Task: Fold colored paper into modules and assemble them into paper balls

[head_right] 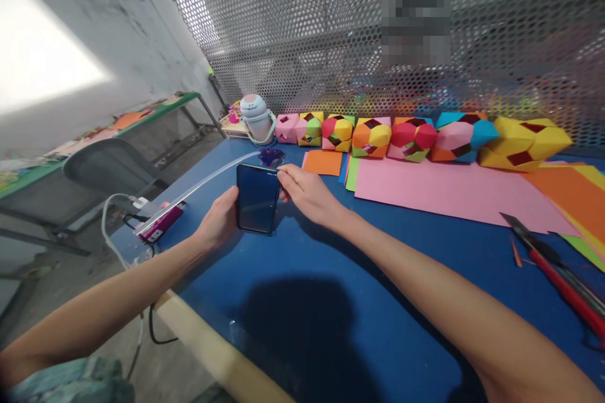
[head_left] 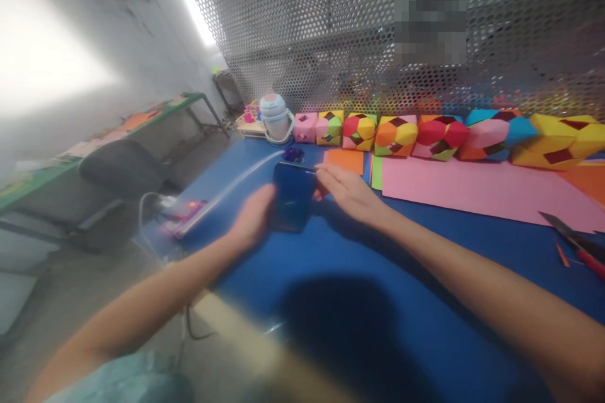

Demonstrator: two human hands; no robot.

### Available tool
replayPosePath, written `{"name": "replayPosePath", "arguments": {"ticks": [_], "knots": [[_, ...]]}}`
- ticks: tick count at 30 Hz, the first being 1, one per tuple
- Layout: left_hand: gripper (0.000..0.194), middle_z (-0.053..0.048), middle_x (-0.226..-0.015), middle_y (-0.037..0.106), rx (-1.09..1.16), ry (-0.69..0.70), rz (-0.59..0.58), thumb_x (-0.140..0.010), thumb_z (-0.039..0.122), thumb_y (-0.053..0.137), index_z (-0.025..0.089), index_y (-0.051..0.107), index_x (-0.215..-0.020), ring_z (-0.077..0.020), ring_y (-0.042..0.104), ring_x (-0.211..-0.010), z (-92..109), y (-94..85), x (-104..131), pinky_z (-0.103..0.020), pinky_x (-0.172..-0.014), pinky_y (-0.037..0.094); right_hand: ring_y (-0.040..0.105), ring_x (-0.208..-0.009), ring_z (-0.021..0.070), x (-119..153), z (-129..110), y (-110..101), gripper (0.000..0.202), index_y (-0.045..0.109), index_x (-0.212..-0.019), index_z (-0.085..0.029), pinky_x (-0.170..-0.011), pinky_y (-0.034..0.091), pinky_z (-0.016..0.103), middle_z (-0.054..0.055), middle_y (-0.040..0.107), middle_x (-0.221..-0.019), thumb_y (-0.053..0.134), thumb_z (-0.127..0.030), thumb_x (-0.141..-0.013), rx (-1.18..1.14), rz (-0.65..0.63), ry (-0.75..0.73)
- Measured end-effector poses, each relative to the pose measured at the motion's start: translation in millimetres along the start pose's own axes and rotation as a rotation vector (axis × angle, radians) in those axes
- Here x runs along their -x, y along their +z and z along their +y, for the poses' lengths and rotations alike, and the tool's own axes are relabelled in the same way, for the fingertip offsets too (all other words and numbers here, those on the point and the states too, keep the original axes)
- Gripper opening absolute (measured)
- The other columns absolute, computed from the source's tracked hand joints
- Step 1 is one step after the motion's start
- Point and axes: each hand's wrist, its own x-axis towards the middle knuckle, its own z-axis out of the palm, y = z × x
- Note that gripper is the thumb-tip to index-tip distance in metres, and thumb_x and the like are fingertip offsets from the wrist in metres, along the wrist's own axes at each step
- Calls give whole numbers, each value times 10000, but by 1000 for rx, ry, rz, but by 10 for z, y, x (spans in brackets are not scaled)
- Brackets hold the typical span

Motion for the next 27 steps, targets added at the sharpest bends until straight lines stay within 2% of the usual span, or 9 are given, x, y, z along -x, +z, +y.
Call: {"name": "replayPosePath", "arguments": {"ticks": [2, 5, 10, 14, 16, 22, 27], "knots": [[488, -89, -1031, 717, -24, 34, -9, -746, 529, 650, 152, 662, -1055, -282, 647, -973, 5, 15, 9, -377, -832, 512, 586, -627, 134, 24, 30, 46, 270, 556, -767, -199, -659, 467, 269, -14, 596, -649, 453, -395, -921, -37, 19, 7], [428, -57, -937, 730, 60, 41, 24, -712, 495, 696, 164, 679, -981, -231, 668, -829, -7, 47, 21, -328, -735, 523, 575, -645, 125, 91, 125, 155, 294, 548, -753, -186, -648, 469, 256, 3, 603, -703, 450, -417, -906, -104, 20, 80], [309, -45, -838, 737, 217, -78, 83, -741, 423, 689, 161, 690, -906, -206, 673, -735, -17, 77, 29, -316, -672, 538, 587, -700, 134, 259, 293, 354, 232, 616, -893, -170, -647, 482, 263, 31, 636, -821, 456, -337, -900, -117, -85, 246], [269, -43, -847, 739, 255, -120, 139, -756, 379, 681, 163, 687, -916, -209, 684, -733, -4, 51, 51, -328, -687, 557, 598, -687, 154, 350, 321, 423, 292, 620, -1122, -174, -710, 475, 313, 27, 666, -821, 490, -311, -898, 9, -119, 259], [284, -49, -859, 739, 247, -143, 136, -761, 389, 676, 161, 682, -930, -214, 690, -747, 11, 30, 71, -338, -712, 566, 604, -674, 156, 363, 302, 443, 317, 614, -1162, -168, -710, 479, 319, 30, 672, -821, 486, -290, -899, -2, -134, 278], [312, -76, -891, 742, 246, -248, 63, -786, 434, 635, 162, 675, -935, -271, 699, -823, 47, -42, 122, -425, -781, 570, 605, -666, 139, 338, 222, 530, 341, 653, -1102, -164, -669, 515, 279, 11, 662, -752, 478, -106, -816, -197, -147, 390], [347, -89, -928, 740, 224, -233, 55, -796, 452, 619, 160, 666, -978, -286, 698, -880, 21, -112, 98, -440, -817, 565, 596, -650, 124, 303, 198, 594, 420, 646, -1092, -153, -656, 510, 259, 11, 682, -784, 460, -19, -740, -240, -152, 420]]}}
